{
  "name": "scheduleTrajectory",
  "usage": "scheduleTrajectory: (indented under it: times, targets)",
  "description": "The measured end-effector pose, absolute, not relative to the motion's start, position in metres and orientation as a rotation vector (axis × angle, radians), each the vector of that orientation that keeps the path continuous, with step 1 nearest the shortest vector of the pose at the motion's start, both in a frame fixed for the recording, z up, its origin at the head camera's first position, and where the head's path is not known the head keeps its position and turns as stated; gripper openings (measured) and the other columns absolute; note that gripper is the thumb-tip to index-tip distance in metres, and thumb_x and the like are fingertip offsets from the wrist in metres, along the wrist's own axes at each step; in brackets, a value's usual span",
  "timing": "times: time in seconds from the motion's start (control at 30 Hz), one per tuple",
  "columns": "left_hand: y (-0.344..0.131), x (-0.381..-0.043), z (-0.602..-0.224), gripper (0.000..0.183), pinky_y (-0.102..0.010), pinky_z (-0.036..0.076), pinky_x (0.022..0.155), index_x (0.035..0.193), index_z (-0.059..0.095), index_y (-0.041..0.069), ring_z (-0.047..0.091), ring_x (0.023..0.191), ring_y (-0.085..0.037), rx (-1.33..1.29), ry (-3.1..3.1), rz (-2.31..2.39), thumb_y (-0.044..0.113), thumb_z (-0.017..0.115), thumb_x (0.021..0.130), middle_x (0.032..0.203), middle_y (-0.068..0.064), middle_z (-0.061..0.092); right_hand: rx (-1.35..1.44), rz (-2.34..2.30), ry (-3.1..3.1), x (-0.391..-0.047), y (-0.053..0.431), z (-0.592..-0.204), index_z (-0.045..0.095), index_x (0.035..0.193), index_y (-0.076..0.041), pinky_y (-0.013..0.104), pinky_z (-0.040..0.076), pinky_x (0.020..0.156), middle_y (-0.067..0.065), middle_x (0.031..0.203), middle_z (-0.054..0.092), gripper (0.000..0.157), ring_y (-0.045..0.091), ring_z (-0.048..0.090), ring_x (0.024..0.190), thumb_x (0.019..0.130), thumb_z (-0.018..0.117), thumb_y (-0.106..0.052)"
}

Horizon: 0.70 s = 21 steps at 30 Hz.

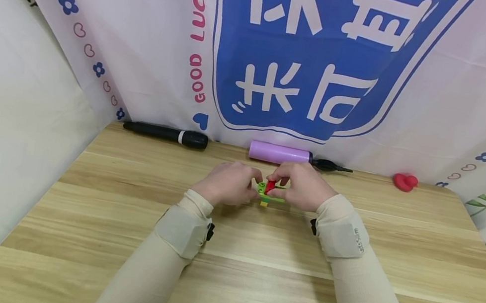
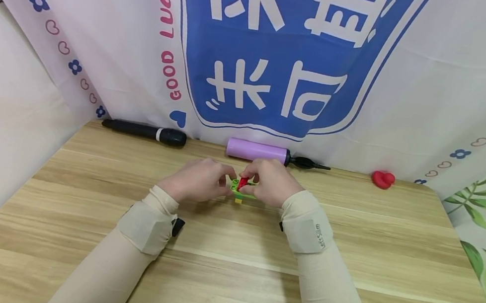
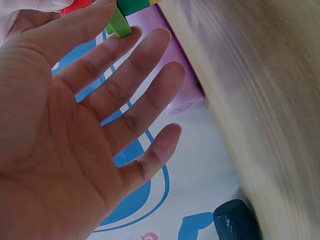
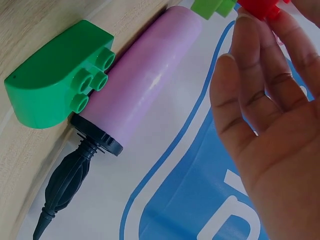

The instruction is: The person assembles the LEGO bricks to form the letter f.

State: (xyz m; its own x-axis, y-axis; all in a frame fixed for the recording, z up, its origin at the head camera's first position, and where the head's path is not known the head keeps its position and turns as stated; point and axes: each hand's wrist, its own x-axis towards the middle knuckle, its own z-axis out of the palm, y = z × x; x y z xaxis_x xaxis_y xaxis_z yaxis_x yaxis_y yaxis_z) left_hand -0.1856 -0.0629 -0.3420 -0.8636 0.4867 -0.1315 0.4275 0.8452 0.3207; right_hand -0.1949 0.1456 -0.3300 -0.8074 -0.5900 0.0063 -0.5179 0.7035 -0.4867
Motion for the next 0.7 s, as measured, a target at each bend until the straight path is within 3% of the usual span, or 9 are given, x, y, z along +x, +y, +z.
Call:
scheduleTrajectory:
  times: [0.7]
  targets:
    - [-0.0625,-0.1856,-0.3429,0.036,-0.048,0.056,0.096,0.13,0.074,0.019,0.07,0.104,-0.019,0.701,2.816,0.416,0.034,0.078,0.098,0.123,0.0,0.077,-0.894,-0.645,2.778,-0.1926,0.1422,-0.3289,0.084,0.114,-0.013,0.035,0.056,0.08,0.0,0.105,0.076,0.026,0.017,0.066,0.089,0.089,0.088,-0.019]
